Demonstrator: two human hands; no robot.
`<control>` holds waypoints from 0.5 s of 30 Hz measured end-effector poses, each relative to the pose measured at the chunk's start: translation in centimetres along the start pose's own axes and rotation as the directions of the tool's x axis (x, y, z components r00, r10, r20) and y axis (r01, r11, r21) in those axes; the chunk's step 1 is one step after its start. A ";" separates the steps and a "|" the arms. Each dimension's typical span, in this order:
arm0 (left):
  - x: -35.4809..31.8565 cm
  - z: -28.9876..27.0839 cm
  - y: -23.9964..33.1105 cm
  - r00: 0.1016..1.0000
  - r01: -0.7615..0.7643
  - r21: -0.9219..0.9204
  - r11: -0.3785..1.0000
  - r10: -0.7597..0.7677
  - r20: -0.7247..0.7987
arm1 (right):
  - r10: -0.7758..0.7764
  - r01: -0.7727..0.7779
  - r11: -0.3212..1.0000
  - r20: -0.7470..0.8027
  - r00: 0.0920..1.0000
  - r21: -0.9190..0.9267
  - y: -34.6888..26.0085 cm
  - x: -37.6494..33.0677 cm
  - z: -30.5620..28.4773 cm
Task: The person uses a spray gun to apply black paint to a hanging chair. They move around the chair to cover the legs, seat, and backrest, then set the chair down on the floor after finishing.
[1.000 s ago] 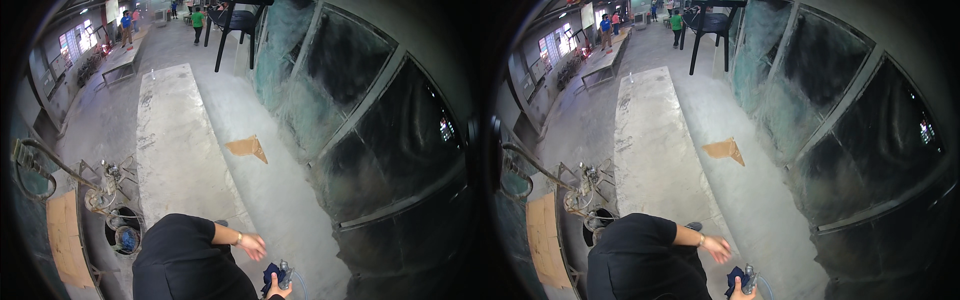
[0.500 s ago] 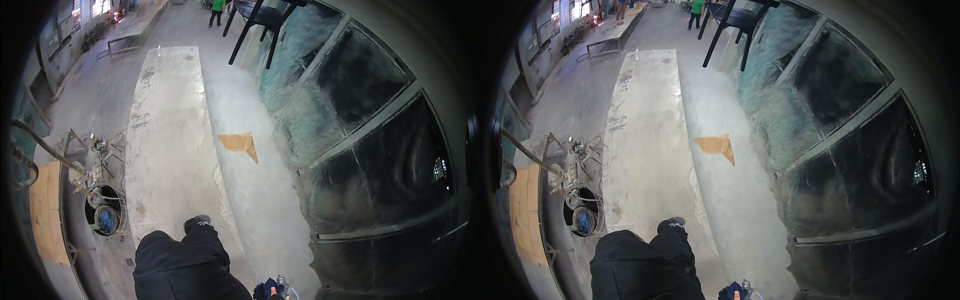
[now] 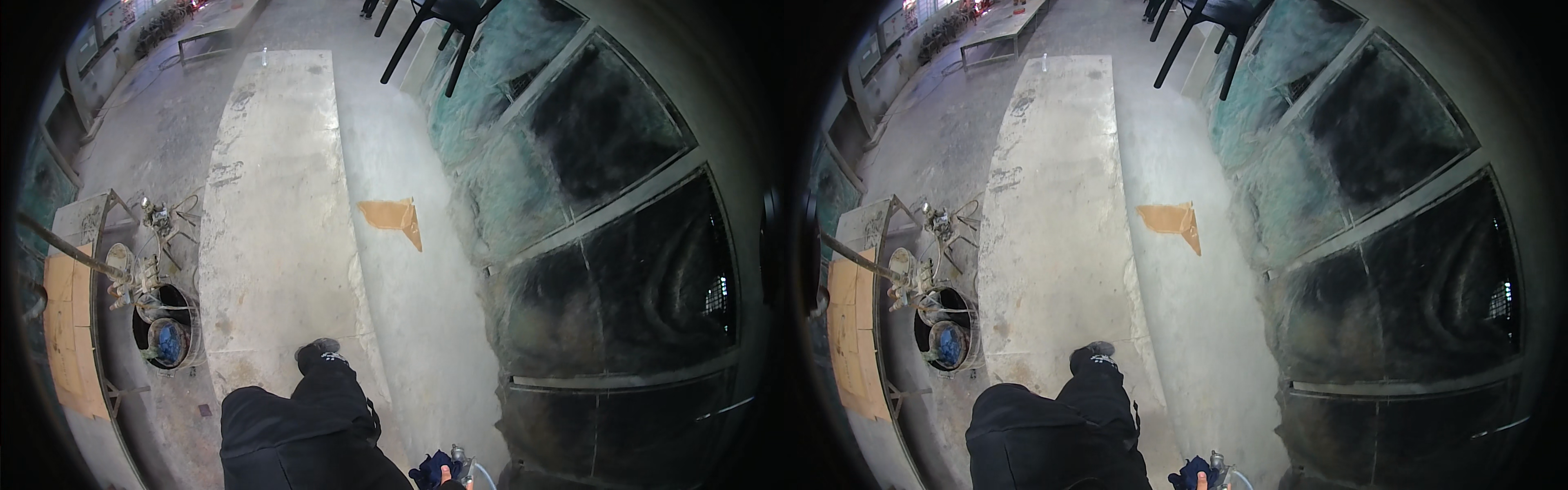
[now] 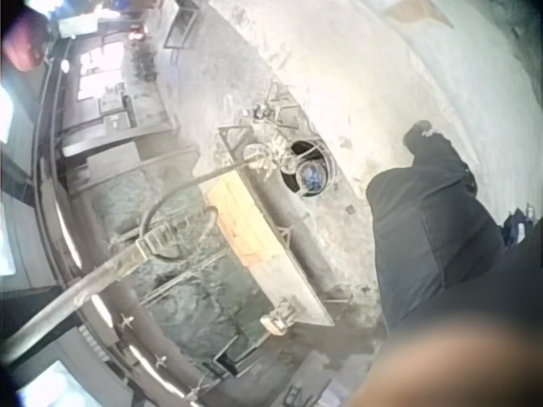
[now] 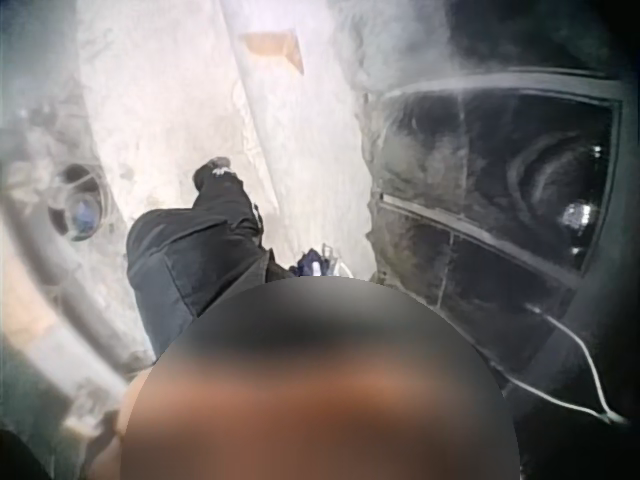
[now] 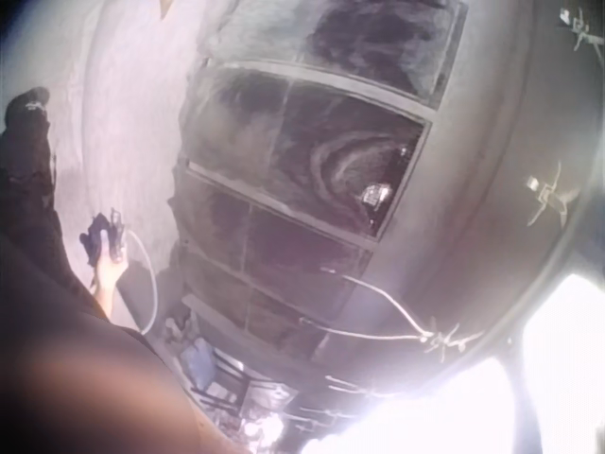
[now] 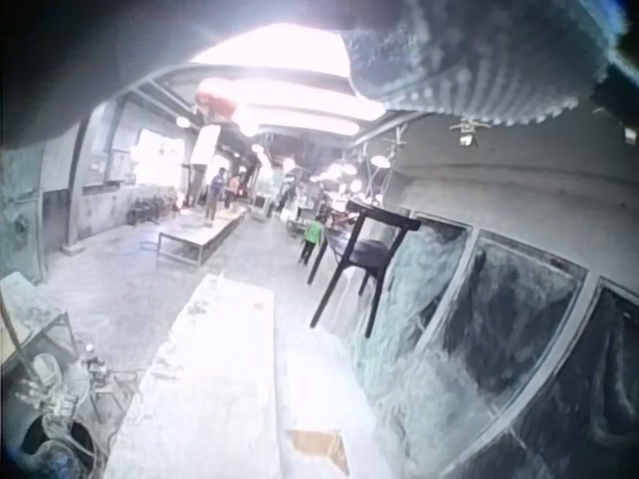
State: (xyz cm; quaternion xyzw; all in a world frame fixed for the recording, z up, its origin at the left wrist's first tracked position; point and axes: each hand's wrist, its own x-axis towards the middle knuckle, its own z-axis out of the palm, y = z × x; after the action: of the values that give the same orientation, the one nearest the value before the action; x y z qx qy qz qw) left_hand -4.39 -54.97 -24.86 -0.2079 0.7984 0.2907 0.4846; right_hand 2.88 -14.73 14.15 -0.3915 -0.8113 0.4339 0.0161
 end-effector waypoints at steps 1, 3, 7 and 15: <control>0.1 -0.1 0.0 1.000 -0.004 -0.002 1.000 0.004 0.002 | -0.003 0.003 1.000 0.005 1.000 -0.005 -0.1 0.1 0.2; 0.1 -0.3 -0.1 1.000 -0.003 -0.011 1.000 0.003 0.002 | -0.005 0.005 1.000 0.005 1.000 -0.011 -0.1 0.3 0.6; 0.4 -0.1 -0.8 1.000 -0.004 -0.008 1.000 0.005 0.018 | -0.008 0.009 1.000 0.017 1.000 -0.012 0.0 0.8 1.5; 2.8 2.1 -4.4 0.986 -0.033 0.105 0.994 0.015 0.164 | -0.010 0.010 1.000 0.024 1.000 0.001 1.3 2.2 4.2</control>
State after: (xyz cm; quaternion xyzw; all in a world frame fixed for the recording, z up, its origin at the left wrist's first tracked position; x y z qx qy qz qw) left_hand -1.53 -56.99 -29.33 -0.1474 0.7730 0.2690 0.5553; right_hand 0.64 -15.82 9.92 -0.3822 -0.8131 0.4390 0.0085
